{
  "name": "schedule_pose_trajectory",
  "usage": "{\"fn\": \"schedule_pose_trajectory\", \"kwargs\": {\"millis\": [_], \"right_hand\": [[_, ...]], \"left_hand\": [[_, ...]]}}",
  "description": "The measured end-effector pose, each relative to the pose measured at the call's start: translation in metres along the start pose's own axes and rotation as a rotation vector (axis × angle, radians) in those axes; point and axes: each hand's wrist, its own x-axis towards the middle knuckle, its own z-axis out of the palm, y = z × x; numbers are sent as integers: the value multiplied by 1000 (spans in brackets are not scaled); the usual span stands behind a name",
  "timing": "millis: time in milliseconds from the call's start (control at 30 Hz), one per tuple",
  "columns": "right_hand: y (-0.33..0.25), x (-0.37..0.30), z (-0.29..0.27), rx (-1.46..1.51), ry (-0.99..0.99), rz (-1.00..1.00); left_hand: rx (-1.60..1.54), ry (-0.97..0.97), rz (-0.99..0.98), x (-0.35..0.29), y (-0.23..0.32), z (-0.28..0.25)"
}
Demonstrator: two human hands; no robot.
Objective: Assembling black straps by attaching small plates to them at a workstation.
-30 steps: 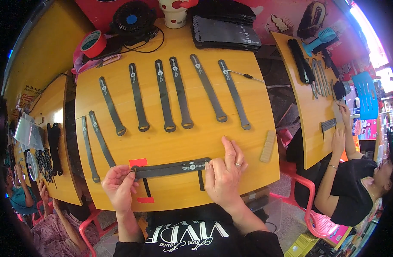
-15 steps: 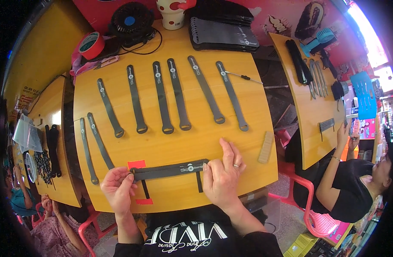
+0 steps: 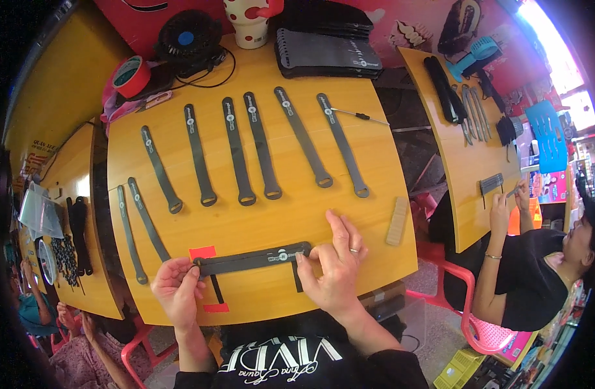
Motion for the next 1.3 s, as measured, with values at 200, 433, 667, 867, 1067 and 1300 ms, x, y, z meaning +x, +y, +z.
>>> {"fn": "schedule_pose_trajectory", "kwargs": {"millis": [200,433,667,867,1067,1300], "right_hand": [[0,0,-1,2,-2,6],[-3,2,-1,10,12,22],[-3,0,-2,11,10,16],[-2,-4,-4,-4,38,-59],[-17,-28,-2,119,163,-318],[-45,-46,24,499,11,-306]], "left_hand": [[-12,-9,16,0,0,1],[0,-7,24,0,0,1],[140,42,347,-12,-3,-1],[451,-45,624,-38,23,17],[442,-149,736,-58,24,36],[332,-275,919,-80,25,56]]}}
